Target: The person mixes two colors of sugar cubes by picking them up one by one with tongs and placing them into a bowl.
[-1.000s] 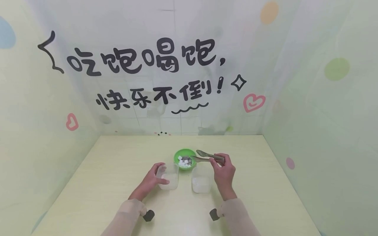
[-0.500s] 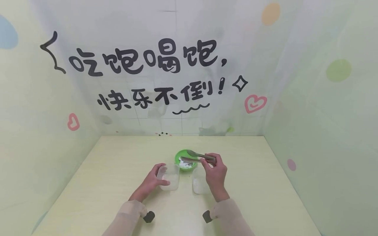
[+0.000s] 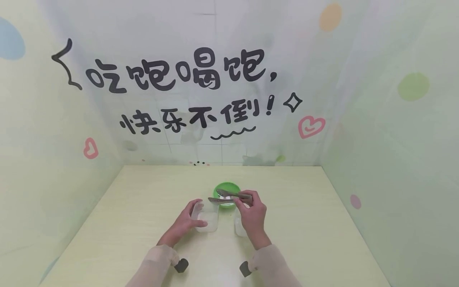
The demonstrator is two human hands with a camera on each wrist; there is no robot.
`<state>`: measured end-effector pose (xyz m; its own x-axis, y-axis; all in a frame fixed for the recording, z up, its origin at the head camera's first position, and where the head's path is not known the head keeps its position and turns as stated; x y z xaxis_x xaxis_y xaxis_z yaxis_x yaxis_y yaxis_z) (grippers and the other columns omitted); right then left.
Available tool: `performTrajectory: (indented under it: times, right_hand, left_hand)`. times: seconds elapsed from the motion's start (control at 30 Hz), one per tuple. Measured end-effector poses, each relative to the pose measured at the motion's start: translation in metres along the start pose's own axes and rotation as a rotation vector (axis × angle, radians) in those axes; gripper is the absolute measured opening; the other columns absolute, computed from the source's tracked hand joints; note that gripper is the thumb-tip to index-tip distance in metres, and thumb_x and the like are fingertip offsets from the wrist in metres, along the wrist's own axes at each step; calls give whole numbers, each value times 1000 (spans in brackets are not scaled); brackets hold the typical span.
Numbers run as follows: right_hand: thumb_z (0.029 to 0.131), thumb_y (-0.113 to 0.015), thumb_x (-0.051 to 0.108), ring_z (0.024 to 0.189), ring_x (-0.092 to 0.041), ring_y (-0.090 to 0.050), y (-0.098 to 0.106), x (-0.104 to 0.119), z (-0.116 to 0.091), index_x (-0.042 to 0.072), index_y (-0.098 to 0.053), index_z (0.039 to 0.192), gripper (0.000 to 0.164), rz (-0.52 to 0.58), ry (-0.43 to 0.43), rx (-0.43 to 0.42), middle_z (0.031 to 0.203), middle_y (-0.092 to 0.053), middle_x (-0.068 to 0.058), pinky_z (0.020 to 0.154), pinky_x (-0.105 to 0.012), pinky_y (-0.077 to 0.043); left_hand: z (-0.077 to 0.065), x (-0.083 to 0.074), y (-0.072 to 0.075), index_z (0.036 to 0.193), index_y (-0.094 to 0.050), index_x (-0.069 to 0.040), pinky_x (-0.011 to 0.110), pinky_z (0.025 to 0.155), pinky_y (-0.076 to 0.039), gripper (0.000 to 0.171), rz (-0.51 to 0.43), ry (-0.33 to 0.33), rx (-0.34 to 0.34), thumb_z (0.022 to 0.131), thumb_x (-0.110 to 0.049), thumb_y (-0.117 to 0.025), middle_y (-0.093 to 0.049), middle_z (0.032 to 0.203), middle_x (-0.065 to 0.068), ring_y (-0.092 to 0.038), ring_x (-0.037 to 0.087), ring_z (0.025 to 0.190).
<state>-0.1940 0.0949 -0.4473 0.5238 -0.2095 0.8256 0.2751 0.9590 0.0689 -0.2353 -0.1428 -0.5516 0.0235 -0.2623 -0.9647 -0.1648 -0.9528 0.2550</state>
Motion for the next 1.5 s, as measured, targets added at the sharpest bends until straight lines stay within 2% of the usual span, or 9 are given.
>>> performTrajectory:
  times: [0.17, 0.27, 0.57, 0.7, 0.83, 0.93, 1.03, 1.2, 1.5]
  right_hand:
    - [81, -73, -8, 84, -25, -70, -2, -2, -2, -12, -59, 102, 26, 16, -22, 24, 93, -69, -24, 75, -31, -57]
    - [81, -74, -7, 83, -21, -69, -5, -2, -4, -11, -60, 103, 26, 10, -44, 40, 93, -70, -22, 73, -27, -57]
    - [80, -74, -7, 80, -25, -70, -12, 0, -11, -10, -60, 102, 25, -5, -67, 73, 93, -70, -21, 68, -22, -57]
    - [80, -74, -6, 81, -29, -69, -15, -18, -12, -9, -60, 103, 27, 21, -93, 81, 93, -70, -20, 69, -23, -57]
    - [80, -76, -1, 79, -25, -69, -20, -38, -14, -5, -62, 104, 28, 32, -136, 108, 93, -72, -15, 69, -24, -58]
    - [80, -78, 3, 78, -19, -69, -22, -41, -16, -1, -64, 103, 27, 25, -147, 147, 92, -72, -11, 69, -25, -58]
    - [80, -79, 6, 76, -16, -68, -24, -42, -17, 2, -64, 101, 26, 15, -154, 186, 89, -72, -9, 70, -26, -58]
    - [80, -79, 7, 76, -17, -67, -27, -43, -19, 4, -65, 100, 25, -21, -160, 236, 90, -72, -7, 69, -25, -58]
    - [81, -79, 8, 79, -19, -68, -34, -46, -19, 6, -64, 100, 24, -72, -209, 324, 89, -72, -8, 67, -25, -57]
  left_hand:
    - [-2, 0, 0, 144, -37, -13, 56, 110, -27, 89, 2, 3, 6, 70, -14, -86, -39, 147, 18, -36, 36, 134]
    - [-2, 1, 0, 145, -37, -15, 55, 111, -27, 89, 2, 6, 7, 71, -14, -86, -39, 148, 18, -36, 36, 134]
    - [-2, 2, -1, 147, -36, -17, 57, 111, -25, 89, 27, 15, 9, 73, -17, -86, -35, 151, 20, -32, 37, 137]
    - [-2, 3, -1, 147, -36, -17, 57, 112, -24, 89, 25, 16, 12, 73, -17, -85, -34, 151, 19, -31, 36, 138]
    - [-3, 2, -1, 147, -35, -17, 56, 110, -28, 89, 21, 14, 9, 74, -16, -85, -36, 150, 19, -34, 35, 136]
    - [-7, -4, -1, 148, -35, -14, 56, 108, -30, 88, 14, 10, 9, 74, -12, -84, -38, 148, 20, -38, 36, 132]
    - [-14, -17, 0, 148, -34, -8, 56, 108, -30, 87, 3, -2, 25, 75, -9, -82, -40, 146, 23, -40, 38, 129]
    - [-21, -32, 2, 147, -34, -4, 56, 107, -30, 86, 8, -11, 48, 76, -9, -81, -41, 144, 25, -41, 40, 127]
    - [-4, -1, -1, 147, -36, -14, 55, 106, -32, 90, 27, -13, 13, 72, -18, -86, -42, 145, 17, -42, 33, 128]
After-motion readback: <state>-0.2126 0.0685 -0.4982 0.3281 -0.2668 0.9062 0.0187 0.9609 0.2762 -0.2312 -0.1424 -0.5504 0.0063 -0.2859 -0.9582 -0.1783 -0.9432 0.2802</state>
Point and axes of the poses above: each hand's wrist, its own z-axis towards the middle knuckle, its own y-axis out of the back of the hand, x = y × z, the point moved 2 cm from there along z, towards the middle knuckle
